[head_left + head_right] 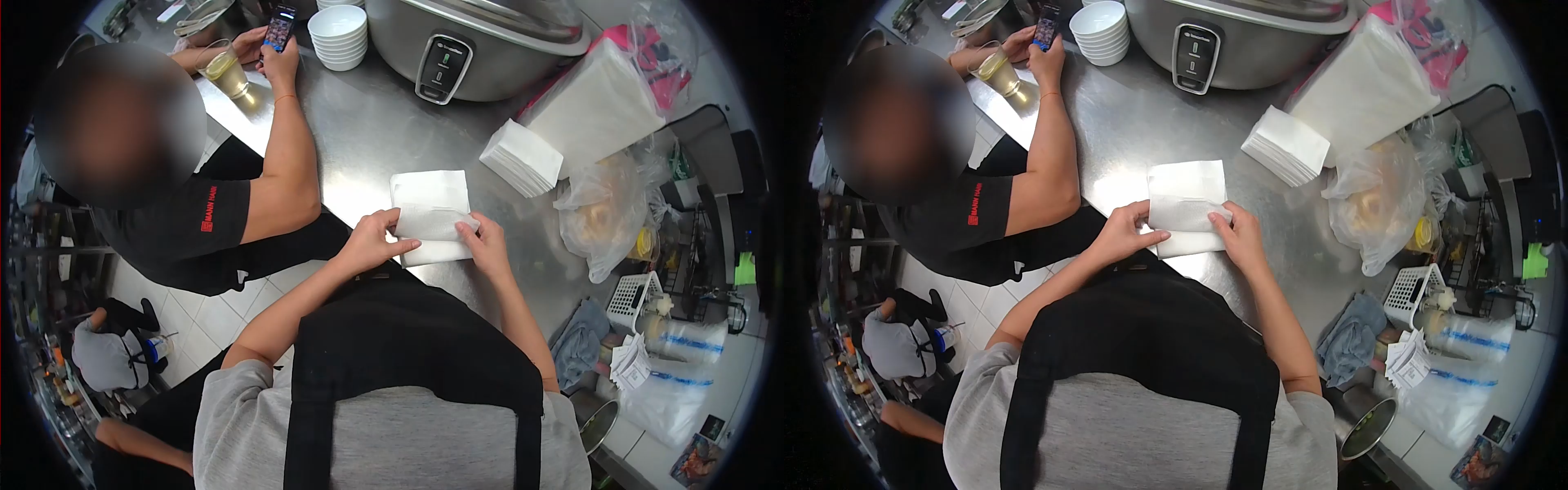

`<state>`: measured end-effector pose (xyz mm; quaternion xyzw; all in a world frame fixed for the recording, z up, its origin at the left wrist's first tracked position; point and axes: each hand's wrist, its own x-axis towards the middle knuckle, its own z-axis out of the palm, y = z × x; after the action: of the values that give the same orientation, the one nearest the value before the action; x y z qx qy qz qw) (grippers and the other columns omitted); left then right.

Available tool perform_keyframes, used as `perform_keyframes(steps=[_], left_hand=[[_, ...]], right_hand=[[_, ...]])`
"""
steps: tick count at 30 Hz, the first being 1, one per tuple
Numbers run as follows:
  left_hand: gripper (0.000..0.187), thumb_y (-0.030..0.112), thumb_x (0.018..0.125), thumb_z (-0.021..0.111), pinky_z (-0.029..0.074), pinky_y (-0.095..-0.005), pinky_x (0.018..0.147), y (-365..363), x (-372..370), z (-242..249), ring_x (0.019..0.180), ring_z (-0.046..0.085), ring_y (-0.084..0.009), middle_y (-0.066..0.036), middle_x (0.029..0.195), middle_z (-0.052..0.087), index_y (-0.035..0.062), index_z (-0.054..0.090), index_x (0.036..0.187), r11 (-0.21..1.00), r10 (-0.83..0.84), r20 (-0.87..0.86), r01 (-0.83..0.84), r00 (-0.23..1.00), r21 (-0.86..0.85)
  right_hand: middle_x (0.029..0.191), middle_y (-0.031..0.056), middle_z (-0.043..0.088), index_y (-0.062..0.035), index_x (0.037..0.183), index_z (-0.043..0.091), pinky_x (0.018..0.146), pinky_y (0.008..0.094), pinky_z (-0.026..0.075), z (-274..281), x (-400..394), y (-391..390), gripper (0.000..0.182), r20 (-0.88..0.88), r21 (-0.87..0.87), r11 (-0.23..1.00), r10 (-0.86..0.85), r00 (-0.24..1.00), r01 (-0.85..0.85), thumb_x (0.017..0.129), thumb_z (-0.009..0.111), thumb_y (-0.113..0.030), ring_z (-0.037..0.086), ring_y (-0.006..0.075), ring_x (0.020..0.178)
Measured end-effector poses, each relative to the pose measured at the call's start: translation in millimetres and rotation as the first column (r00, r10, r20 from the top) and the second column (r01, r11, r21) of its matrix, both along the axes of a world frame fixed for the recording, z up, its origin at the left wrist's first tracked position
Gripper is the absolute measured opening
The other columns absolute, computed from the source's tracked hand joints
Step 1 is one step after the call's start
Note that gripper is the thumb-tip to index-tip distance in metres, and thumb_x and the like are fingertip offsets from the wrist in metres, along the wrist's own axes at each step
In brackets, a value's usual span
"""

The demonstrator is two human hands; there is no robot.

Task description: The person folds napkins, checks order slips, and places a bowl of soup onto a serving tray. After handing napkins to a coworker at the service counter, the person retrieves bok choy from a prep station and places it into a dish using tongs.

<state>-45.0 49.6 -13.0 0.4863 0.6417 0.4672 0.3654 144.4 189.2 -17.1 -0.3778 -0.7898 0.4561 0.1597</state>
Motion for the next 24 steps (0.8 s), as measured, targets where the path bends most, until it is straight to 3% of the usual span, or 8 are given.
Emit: perform_keyframes(steps=[2, 5, 7, 10, 14, 19, 22, 24], left_hand=[[0.031, 0.019, 0.074, 0.069, 0.045, -0.0327, 0.059, 5.0, -3.0, -9.2, 0.062, 0.056, -0.0231, -0.013, 0.071, 0.061, 0.0003, 0.060, 0.097, 0.998, 0.041, -0.056, -0.043, 0.998, -0.047], [0.035, 0.020, 0.074, 0.068, 0.043, -0.0348, 0.054, 11.6, -4.6, -8.5, 0.057, 0.057, -0.0243, -0.012, 0.066, 0.059, 0.0005, 0.055, 0.100, 0.985, 0.106, -0.110, -0.119, 0.988, -0.124], [0.038, 0.020, 0.075, 0.067, 0.043, -0.0359, 0.052, 14.7, -2.0, -3.7, 0.056, 0.057, -0.0256, -0.012, 0.064, 0.059, 0.0011, 0.052, 0.104, 0.974, 0.142, -0.110, -0.159, 0.984, -0.160], [0.052, 0.018, 0.077, 0.064, 0.043, -0.0384, 0.052, 15.6, 0.5, -3.2, 0.058, 0.059, -0.0307, -0.013, 0.063, 0.059, 0.0047, 0.039, 0.121, 0.972, 0.187, -0.099, -0.199, 0.977, -0.128], [0.074, 0.022, 0.077, 0.066, 0.043, -0.0386, 0.051, 20.1, 1.9, 3.1, 0.054, 0.057, -0.0288, -0.009, 0.057, 0.053, 0.0100, 0.024, 0.136, 0.962, 0.179, -0.242, -0.221, 0.954, -0.160], [0.075, 0.020, 0.078, 0.065, 0.044, -0.0382, 0.051, 25.3, 3.5, -1.4, 0.054, 0.057, -0.0287, -0.009, 0.057, 0.053, 0.0102, 0.020, 0.138, 0.958, 0.201, -0.310, -0.252, 0.929, -0.134], [0.075, 0.017, 0.078, 0.066, 0.040, -0.0347, 0.048, 25.2, 7.9, -8.4, 0.046, 0.051, -0.0246, -0.007, 0.051, 0.047, 0.0084, 0.020, 0.138, 0.962, 0.242, -0.331, -0.270, 0.912, -0.042], [0.076, 0.021, 0.078, 0.066, 0.044, -0.0383, 0.048, 25.6, 5.9, -6.4, 0.051, 0.056, -0.0272, -0.007, 0.056, 0.054, 0.0094, 0.021, 0.138, 0.960, 0.218, -0.389, -0.269, 0.895, -0.081]], right_hand=[[0.065, 0.0126, 0.058, -0.0006, 0.084, 0.061, 0.053, 0.0345, 0.040, -1.2, -8.6, 4.5, 0.023, 0.009, -0.041, 0.999, -0.007, 1.000, 0.007, 0.079, 0.064, -0.023, 0.055, 0.0223, 0.058], [0.058, 0.0141, 0.055, 0.0000, 0.080, 0.059, 0.051, 0.0384, 0.039, -4.1, -20.0, 10.2, 0.025, -0.093, 0.051, 0.998, -0.037, 0.995, 0.042, 0.079, 0.063, -0.025, 0.053, 0.0270, 0.052], [0.065, 0.0197, 0.057, 0.0007, 0.080, 0.056, 0.054, 0.0418, 0.040, 7.4, -26.3, 14.1, 0.030, 0.135, 0.169, 0.986, -0.030, 0.990, 0.007, 0.081, 0.060, -0.029, 0.055, 0.0355, 0.059], [0.068, 0.0228, 0.057, 0.0004, 0.080, 0.055, 0.057, 0.0454, 0.041, -3.7, -30.7, 24.8, 0.034, 0.132, 0.261, 0.964, 0.019, 0.991, -0.053, 0.083, 0.057, -0.033, 0.055, 0.0420, 0.066], [0.069, 0.0230, 0.057, 0.0001, 0.076, 0.052, 0.058, 0.0478, 0.041, -7.4, -36.0, 28.8, 0.034, 0.179, 0.246, 0.968, -0.003, 0.984, -0.041, 0.084, 0.056, -0.033, 0.056, 0.0428, 0.069], [0.070, 0.0228, 0.058, -0.0007, 0.077, 0.052, 0.059, 0.0483, 0.041, -5.4, -40.1, 23.9, 0.032, 0.151, 0.266, 0.963, -0.078, 0.985, 0.035, 0.084, 0.055, -0.032, 0.057, 0.0420, 0.069], [0.070, 0.0222, 0.059, -0.0017, 0.079, 0.052, 0.060, 0.0486, 0.042, -7.9, -39.8, 22.1, 0.031, 0.159, 0.292, 0.954, -0.122, 0.980, 0.072, 0.085, 0.055, -0.032, 0.057, 0.0417, 0.069], [0.071, 0.0219, 0.059, -0.0023, 0.080, 0.052, 0.060, 0.0487, 0.042, -10.1, -41.7, 20.3, 0.030, 0.147, 0.318, 0.944, -0.145, 0.978, 0.092, 0.085, 0.055, -0.032, 0.058, 0.0417, 0.069]])
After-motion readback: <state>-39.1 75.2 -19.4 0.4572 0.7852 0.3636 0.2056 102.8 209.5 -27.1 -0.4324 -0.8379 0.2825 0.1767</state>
